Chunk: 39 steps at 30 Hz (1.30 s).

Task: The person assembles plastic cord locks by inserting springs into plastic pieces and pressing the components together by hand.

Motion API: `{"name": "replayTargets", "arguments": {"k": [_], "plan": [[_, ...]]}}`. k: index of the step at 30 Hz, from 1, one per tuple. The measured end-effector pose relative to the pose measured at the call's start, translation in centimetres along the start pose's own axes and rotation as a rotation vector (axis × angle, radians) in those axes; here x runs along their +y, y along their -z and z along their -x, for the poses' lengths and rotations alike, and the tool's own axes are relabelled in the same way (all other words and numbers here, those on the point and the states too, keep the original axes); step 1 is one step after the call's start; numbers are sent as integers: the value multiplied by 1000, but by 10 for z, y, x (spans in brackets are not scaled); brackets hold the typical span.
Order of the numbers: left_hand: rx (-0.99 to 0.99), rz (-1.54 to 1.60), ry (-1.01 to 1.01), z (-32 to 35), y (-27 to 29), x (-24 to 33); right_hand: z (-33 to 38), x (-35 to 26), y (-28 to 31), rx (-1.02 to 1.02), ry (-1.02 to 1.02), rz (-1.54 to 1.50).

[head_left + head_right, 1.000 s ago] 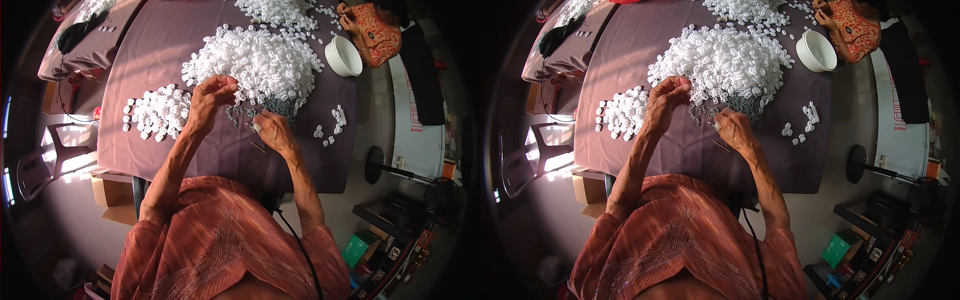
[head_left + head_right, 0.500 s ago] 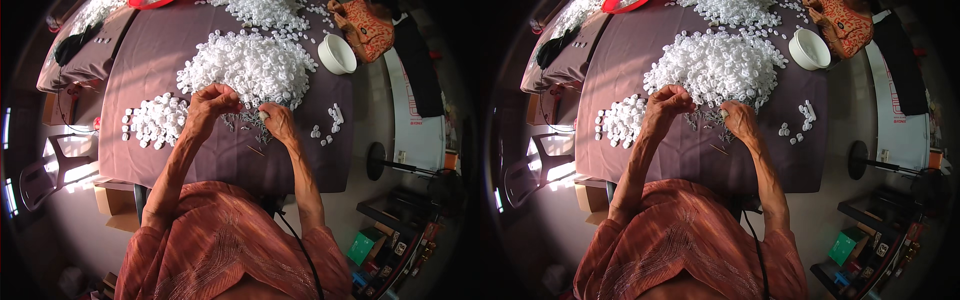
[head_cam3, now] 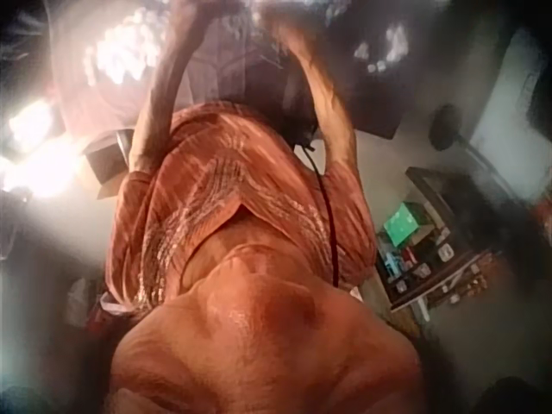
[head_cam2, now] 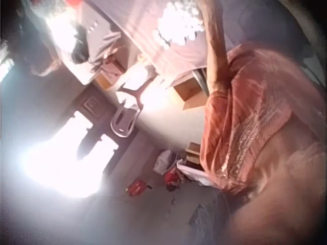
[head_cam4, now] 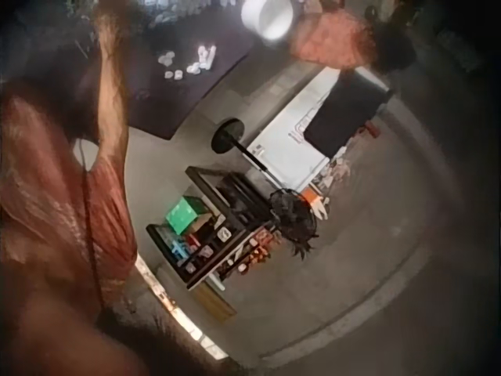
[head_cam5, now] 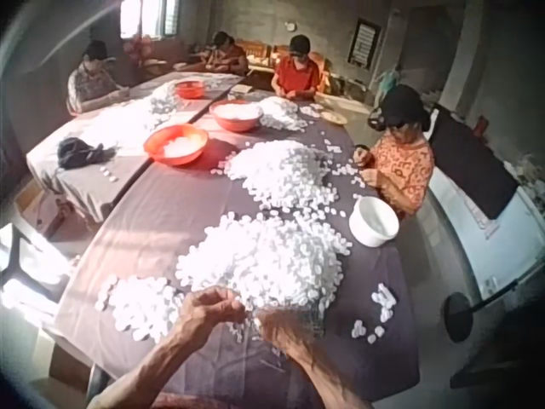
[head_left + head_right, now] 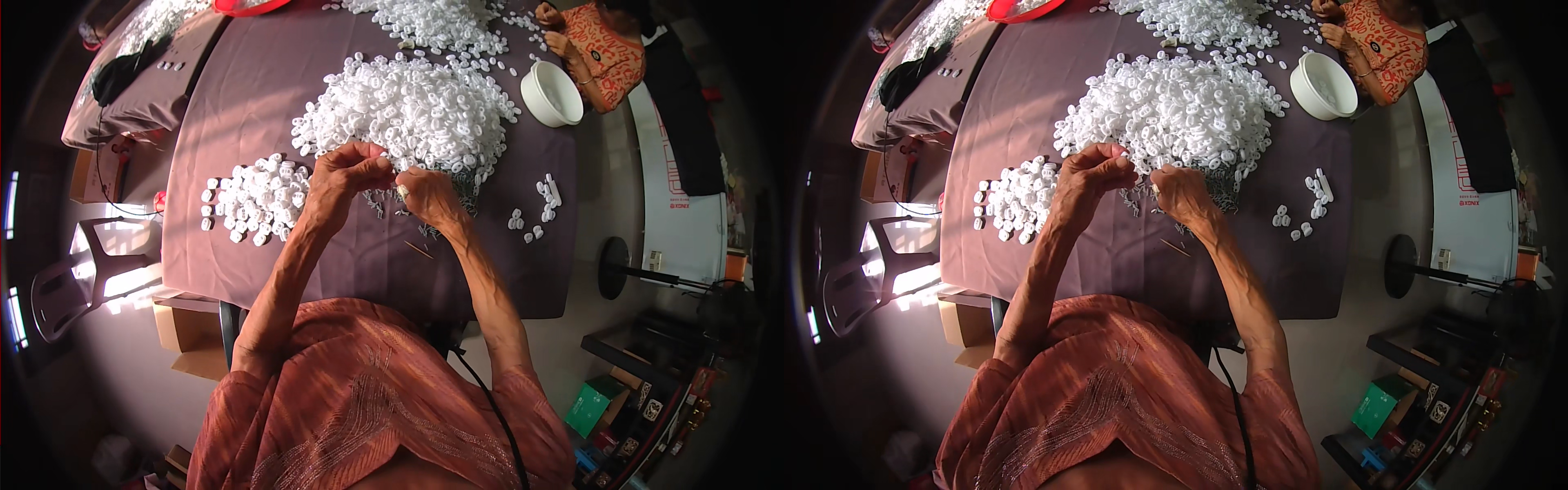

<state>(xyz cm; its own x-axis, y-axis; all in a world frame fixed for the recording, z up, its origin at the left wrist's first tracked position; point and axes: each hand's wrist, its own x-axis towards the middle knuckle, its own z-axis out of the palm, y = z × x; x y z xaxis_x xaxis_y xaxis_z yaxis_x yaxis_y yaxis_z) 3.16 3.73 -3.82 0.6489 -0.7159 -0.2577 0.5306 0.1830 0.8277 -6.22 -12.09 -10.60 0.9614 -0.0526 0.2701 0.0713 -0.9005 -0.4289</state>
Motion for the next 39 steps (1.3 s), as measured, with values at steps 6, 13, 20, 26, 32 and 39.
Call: {"name": "replayTargets", "arguments": {"k": [6, 13, 20, 26, 32, 39], "plan": [[15, -46, -12, 0, 2, 0, -10, -10, 5, -27, 34, 50], [0, -33, -28, -1, 1, 2, -18, -22, 1, -34, 15, -95], [-12, 143, 35, -1, -3, 5, -5, -6, 19, -78, -89, -207], [-44, 134, 31, -2, -22, -1, -21, -37, 90, 114, -157, -492], [-79, 171, -24, -7, -51, 5, -27, -48, 118, 224, -4, -266], [-109, 112, -101, -6, -64, 18, -32, -63, 137, 273, 33, -164]]}}
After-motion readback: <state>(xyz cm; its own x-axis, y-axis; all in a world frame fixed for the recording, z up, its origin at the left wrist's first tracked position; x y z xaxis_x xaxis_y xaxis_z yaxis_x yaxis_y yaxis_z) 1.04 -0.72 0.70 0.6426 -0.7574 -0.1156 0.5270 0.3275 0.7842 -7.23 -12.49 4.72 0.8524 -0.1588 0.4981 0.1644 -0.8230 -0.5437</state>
